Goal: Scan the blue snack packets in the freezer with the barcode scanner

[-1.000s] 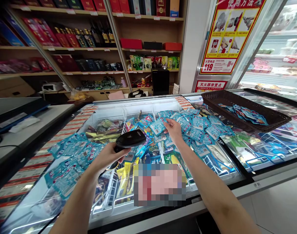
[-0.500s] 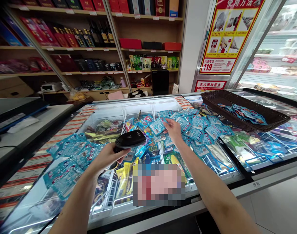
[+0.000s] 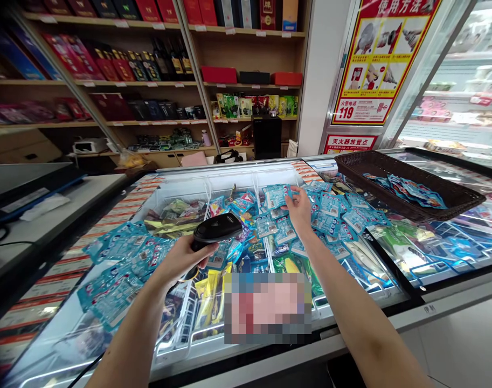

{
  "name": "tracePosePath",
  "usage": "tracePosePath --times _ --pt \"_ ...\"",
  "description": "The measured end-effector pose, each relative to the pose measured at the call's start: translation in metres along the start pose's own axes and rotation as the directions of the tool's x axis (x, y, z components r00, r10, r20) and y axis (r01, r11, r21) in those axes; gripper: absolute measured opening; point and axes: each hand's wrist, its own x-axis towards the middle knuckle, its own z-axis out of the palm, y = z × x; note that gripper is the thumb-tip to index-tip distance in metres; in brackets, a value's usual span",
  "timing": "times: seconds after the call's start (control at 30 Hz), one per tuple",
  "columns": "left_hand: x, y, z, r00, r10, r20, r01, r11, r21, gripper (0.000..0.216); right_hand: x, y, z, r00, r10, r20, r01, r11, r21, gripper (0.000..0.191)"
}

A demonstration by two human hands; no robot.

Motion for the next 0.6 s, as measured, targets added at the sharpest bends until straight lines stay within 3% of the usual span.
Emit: tracePosePath --times 0.2,0.43,0.6 --pt "0.000 0.000 -0.001 0.999 -0.013 -0.045 0.012 1.000 -0.029 0.033 0.014 0.002 -0.001 0.997 -0.063 0.045 0.073 0.957 -0.280 0.038" --pt "0.000 0.001 -0.003 0.988 -0.030 -0.150 0.027 0.999 -0.024 0.036 0.013 0.008 -0.004 0.948 -0.241 0.206 0.317 0.695 -0.645 0.042" --pt "0.001 -0.002 -0.004 0.989 -0.037 -0.145 0.034 0.999 -0.027 0.036 0.009 0.010 -0.001 0.932 -0.269 0.245 0.356 0.542 -0.761 0.042"
